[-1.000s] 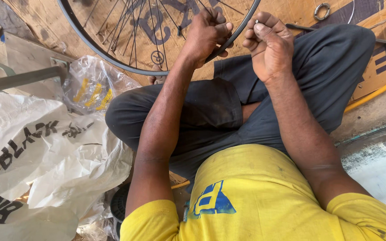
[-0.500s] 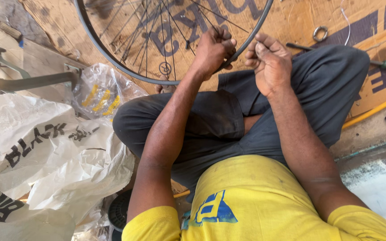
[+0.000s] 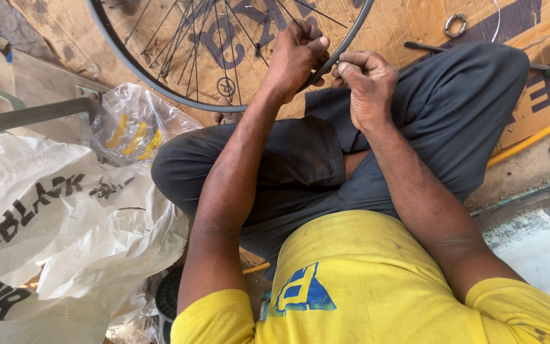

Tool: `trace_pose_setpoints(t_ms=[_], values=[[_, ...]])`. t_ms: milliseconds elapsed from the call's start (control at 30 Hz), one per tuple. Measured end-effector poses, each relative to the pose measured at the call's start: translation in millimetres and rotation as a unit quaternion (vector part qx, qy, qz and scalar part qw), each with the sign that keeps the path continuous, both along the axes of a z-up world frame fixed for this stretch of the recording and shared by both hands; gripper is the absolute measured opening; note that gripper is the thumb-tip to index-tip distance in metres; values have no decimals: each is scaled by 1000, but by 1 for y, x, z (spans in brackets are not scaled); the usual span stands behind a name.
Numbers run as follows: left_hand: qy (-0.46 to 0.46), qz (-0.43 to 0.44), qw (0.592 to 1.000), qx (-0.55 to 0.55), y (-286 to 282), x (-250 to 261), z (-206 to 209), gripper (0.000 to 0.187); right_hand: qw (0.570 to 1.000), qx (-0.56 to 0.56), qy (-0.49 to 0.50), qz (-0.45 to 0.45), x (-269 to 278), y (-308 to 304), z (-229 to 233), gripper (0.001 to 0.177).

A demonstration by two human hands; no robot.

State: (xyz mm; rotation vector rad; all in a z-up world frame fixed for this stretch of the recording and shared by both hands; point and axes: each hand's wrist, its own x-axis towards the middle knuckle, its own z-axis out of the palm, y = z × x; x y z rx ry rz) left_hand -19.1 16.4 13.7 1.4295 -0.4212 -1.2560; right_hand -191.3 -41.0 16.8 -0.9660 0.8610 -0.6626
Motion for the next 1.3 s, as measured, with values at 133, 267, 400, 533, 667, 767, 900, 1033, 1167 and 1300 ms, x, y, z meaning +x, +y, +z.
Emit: trace_pose_setpoints(t_ms=[133,267,400,533,667,767,900,1033,1167,1300], values=[[-10,-8,1000,3,0,1,3,24,1000,-28,-9,-6,-2,2,-10,13],[-23,-7,1000,9,1,0,1,25,998,-58,-15,-14,2,4,-22,18],[-37,0,999,21,-1,-3,-5,26,991,-136,17,5,4,12,-24,17],[-55,0,998,24,1,-4,-6,27,977,-206,59,15,4,17,-22,15],[-52,1,998,24,0,-4,-6,28,965,-251,77,9,5,21,-23,16],[-49,3,999,23,1,-5,-6,28,972,-216,89,11,5,24,-26,13],[-43,0,999,30,0,-4,-6,27,975,-216,56,-1,6,21,-33,14],[-55,1,998,21,1,-5,-7,26,968,-241,62,18,5,13,-30,22],[-50,9,999,16,1,-5,-10,23,974,-207,76,47,3,8,-22,20],[-37,8,999,-14,3,-6,-17,22,979,-180,88,40,0,12,-27,13]])
